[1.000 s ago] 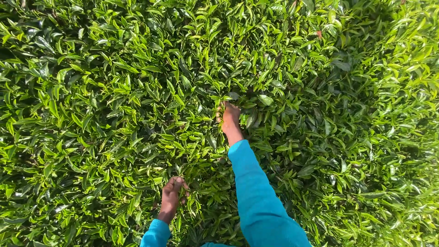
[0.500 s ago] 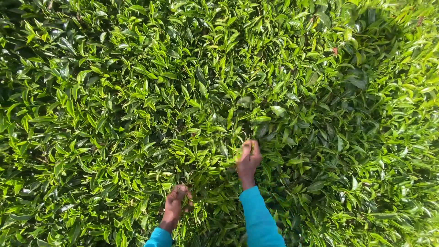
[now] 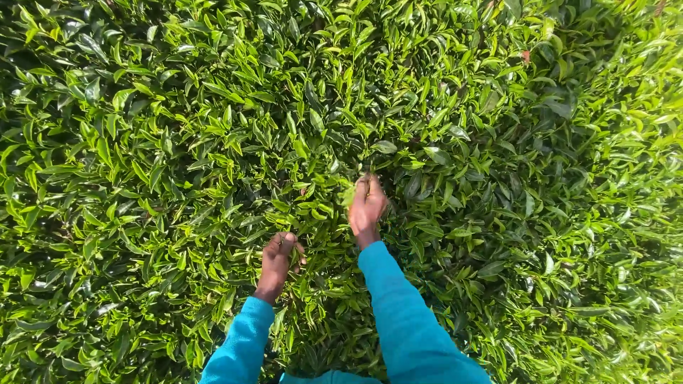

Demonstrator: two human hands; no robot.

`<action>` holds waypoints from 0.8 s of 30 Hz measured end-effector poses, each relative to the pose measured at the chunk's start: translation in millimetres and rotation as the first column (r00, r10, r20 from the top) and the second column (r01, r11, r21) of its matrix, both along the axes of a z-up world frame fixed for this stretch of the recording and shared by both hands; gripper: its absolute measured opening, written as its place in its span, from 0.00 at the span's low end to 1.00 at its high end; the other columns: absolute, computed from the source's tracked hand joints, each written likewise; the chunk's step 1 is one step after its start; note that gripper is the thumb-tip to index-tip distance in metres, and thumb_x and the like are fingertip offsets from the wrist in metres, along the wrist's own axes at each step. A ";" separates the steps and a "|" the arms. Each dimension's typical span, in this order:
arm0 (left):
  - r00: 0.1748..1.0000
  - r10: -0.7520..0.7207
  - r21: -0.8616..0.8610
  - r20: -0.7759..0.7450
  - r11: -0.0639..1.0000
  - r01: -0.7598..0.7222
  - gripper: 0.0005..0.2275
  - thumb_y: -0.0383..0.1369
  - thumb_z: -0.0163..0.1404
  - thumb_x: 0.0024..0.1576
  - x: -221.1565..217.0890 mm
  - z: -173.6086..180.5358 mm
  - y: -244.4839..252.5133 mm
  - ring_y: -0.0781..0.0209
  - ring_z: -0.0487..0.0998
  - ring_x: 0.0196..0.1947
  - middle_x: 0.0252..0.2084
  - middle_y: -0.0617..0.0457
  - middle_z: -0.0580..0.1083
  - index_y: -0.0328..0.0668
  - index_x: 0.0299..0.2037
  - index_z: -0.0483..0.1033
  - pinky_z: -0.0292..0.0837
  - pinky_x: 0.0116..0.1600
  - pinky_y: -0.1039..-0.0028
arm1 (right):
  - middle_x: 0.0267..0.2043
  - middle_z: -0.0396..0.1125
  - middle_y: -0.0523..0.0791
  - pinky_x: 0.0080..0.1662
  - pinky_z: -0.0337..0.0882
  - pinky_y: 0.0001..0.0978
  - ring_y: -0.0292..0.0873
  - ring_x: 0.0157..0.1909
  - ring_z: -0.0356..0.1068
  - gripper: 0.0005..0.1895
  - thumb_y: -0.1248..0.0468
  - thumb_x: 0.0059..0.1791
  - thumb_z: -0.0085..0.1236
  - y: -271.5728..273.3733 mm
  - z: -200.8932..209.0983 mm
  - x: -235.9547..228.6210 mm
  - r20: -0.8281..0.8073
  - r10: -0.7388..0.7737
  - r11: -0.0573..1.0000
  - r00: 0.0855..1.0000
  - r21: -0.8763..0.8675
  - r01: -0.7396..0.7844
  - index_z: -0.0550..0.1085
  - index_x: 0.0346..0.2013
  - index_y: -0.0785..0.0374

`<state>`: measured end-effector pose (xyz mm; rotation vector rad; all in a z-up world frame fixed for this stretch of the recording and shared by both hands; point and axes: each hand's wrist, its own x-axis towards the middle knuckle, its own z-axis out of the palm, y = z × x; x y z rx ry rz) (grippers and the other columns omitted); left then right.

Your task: The person plucks tea leaves from bushes by hand and places them into a white cloth bag. The person moves along the rows of tea bushes, continuously picking leaves and depositing them into the bag.

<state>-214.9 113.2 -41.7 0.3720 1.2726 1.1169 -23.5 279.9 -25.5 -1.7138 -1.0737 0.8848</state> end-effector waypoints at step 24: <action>0.899 0.092 0.113 -0.429 0.992 -0.048 0.11 0.30 0.41 0.75 -24.1 -0.7 144.7 0.62 0.81 0.23 0.29 0.45 0.78 0.29 0.51 0.75 0.80 0.21 0.76 | 0.14 0.59 0.39 0.33 0.65 0.37 0.36 0.18 0.58 0.25 0.63 0.60 0.53 4.9 8.8 -85.6 0.037 0.108 0.981 0.993 -0.166 -0.101 0.72 0.18 0.58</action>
